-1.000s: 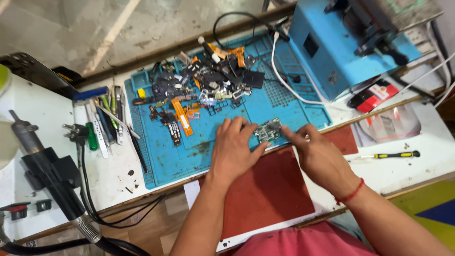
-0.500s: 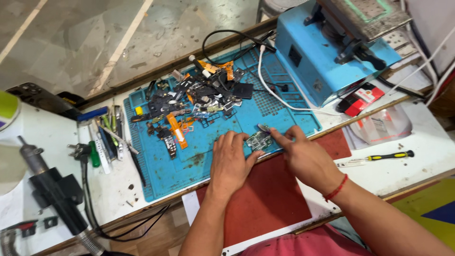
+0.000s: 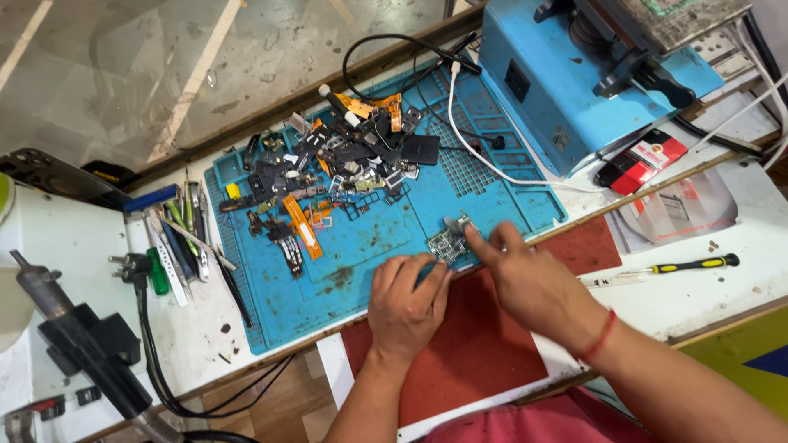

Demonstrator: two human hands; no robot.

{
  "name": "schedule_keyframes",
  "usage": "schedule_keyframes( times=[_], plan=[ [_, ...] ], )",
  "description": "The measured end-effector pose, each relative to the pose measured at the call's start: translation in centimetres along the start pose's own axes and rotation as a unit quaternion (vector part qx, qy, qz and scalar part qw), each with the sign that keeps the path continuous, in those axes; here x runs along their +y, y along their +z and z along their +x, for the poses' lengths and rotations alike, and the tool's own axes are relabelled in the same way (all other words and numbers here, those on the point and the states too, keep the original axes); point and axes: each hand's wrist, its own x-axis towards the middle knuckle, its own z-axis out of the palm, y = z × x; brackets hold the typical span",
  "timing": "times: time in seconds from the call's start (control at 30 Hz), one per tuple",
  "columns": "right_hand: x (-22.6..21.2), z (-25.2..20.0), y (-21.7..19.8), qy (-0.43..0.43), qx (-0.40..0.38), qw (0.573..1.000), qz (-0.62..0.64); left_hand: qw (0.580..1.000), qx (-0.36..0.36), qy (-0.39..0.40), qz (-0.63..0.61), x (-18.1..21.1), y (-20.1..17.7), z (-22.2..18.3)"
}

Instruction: The person scrapes the surface of a circuit board and then applies heat to it using a hot air rework station tool.

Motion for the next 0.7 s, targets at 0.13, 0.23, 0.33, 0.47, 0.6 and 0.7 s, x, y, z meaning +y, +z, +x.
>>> schedule_keyframes(
  times=[0.13, 0.23, 0.33, 0.47, 0.6, 0.7],
  plan=[
    [-0.6, 0.1, -0.3, 0.030, -0.040, 0.999, -0.004, 1.000, 0.000, 0.008, -0.005, -0.3, 0.0, 0.3],
    [-1.3, 0.9, 0.2, 0.052, -0.084, 0.994, -0.037, 1.000, -0.021, 0.004, -0.006, -0.2, 0.3, 0.0],
    [-1.7, -0.6, -0.4, 0.043, -0.062, 0.997, -0.018, 1.000, -0.018, 0.016, 0.002, -0.3, 0.2, 0.6],
    [-0.7, 0.1, -0.5, 0.055, 0.048, 0.997, -0.017, 1.000, 0.006, 0.018, 0.003, -0.7, 0.6, 0.8],
    [-1.1, -0.2, -0.3, 0.012, -0.041, 0.999, -0.029, 1.000, -0.008, 0.018, 0.008, -0.2, 0.2, 0.3],
    [-0.9, 0.0, -0.6, 0.031, -0.035, 0.997, -0.059, 1.000, -0.006, 0.019, -0.012, -0.3, 0.2, 0.4]
  ],
)
